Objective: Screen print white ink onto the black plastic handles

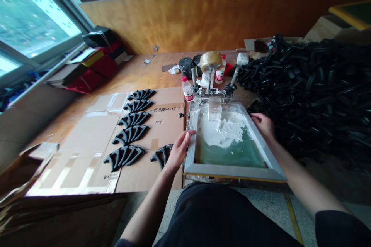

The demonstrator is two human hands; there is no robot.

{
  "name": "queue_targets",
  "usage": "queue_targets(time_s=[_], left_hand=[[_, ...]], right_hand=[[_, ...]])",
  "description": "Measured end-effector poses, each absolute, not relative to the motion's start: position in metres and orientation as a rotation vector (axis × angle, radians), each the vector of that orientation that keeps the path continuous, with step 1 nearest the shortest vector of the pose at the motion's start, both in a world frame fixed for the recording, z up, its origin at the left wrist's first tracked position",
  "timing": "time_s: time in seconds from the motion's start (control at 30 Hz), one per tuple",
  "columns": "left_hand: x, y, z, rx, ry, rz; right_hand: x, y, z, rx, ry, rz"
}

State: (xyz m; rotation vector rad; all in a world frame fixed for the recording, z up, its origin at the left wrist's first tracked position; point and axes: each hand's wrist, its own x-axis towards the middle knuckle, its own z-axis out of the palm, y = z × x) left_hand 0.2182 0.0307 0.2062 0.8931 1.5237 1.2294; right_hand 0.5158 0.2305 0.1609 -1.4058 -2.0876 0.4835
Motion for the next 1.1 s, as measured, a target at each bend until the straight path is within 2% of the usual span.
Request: queue_targets(time_s=[0.1,0.23,0.37,0.57,0.73,0.9,1.1], left_hand=[[0.221,0.018,0.159,0.885,1.648,1.071],[0.225,0.022,0.118,0.962,1.831,0.937],[0.223,0.025,0.105,0.991,1.862,0.873],[0.222,0.022,0.107,0.995,1.896,0.897],[0.223,0.024,0.113,0.986,1.879,0.931],[0.224,0.025,0.117,0.973,1.886,0.926],[0.22,0.024,0.154,0.923,1.721,0.945]], right_hand=[[0.487,0.243,0.18,-1.341,-2.093,0.369],[0.416,0.228,0.191,-1.117,-2.482,0.212],[0.399,0.192,0.183,-1.021,-2.793,0.294],[0.438,0.153,0.18,-0.362,-3.013,0.393],[0.435,0.155,0.174,-0.623,-2.8,0.379],[0.438,0.143,0.164,-0.56,-2.826,0.444],[0.406,0.202,0.205,-0.962,-2.545,0.463]])
